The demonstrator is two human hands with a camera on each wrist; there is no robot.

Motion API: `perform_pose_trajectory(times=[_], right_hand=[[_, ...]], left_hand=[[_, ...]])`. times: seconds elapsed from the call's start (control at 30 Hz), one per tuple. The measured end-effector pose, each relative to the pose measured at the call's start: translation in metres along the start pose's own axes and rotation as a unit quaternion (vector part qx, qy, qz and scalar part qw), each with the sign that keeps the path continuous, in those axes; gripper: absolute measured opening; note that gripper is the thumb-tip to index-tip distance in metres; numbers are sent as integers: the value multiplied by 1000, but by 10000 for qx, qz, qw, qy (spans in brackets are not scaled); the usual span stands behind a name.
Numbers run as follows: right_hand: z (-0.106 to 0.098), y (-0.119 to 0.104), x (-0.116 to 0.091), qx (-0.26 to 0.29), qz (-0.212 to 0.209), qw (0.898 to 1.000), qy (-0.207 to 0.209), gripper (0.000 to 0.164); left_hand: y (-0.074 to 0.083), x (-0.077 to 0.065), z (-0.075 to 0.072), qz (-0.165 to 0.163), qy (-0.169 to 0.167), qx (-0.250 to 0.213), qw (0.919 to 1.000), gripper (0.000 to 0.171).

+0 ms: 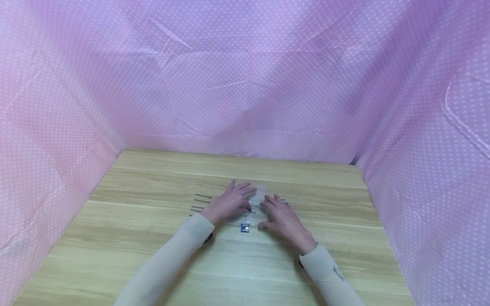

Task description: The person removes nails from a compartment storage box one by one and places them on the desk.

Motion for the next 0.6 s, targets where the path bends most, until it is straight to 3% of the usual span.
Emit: perform_pose_trajectory(times=[0.6], right_hand=[[-1, -1, 0, 0, 7, 10000, -34, 76]], left_hand=[[3, 4, 3, 218, -84, 278, 9993, 12]])
Point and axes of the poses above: each hand's wrist, its own x-axis towards the middle knuckle, its own z-axis out of the palm, y = z × x, the point moved 4 cm from there along x, towards the middle knuckle, and after that the axes turned 2 degrees about z, right-handed, at the moved point
